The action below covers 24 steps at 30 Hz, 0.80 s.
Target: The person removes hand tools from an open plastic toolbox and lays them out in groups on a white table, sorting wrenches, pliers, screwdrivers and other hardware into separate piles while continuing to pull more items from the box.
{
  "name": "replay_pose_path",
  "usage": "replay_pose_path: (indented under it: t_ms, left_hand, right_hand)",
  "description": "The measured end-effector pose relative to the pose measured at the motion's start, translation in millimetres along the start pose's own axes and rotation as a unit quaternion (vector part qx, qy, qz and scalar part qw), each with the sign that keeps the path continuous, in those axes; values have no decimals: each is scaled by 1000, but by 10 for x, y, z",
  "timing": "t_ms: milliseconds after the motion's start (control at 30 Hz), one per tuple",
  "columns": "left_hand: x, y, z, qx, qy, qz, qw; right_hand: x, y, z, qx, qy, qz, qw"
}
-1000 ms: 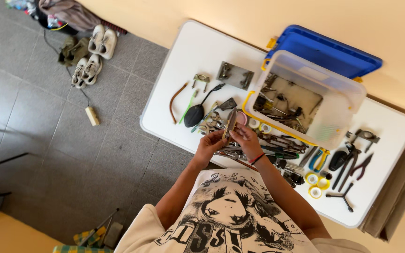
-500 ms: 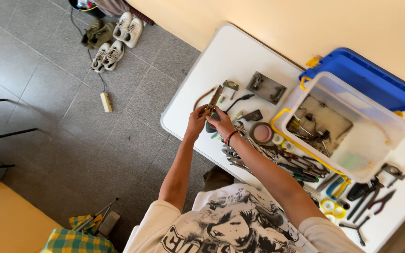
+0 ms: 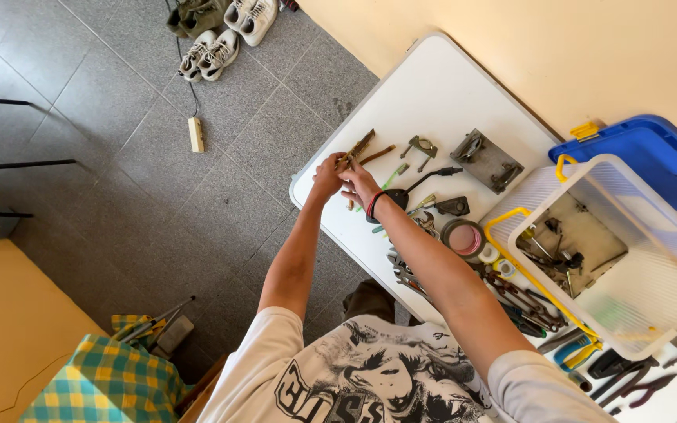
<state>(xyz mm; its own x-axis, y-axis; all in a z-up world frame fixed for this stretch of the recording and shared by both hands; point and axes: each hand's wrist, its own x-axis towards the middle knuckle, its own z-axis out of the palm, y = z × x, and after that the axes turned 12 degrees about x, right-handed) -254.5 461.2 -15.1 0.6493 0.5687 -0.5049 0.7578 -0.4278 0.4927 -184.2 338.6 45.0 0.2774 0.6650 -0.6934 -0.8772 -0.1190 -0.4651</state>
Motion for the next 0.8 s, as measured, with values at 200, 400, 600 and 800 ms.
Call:
replay_pose_path:
  t_ms: [200, 400, 600, 800]
  left_hand:
    - [-75, -41, 115, 76, 15, -9, 997]
    - [-464, 273, 116, 133, 155, 70, 976]
    - [-1195, 1589, 179, 28, 263, 327, 907]
    - [-1972, 3174, 449, -99, 80, 520, 845]
  right_hand:
    - [-211, 12, -103, -33, 14, -5, 999]
    - [-1168, -146, -510, -114, -36, -199, 973]
    - [-2584, -477, -1256, -81, -38, -433, 897]
    - [-3470, -730, -2544, -227, 318, -408, 825]
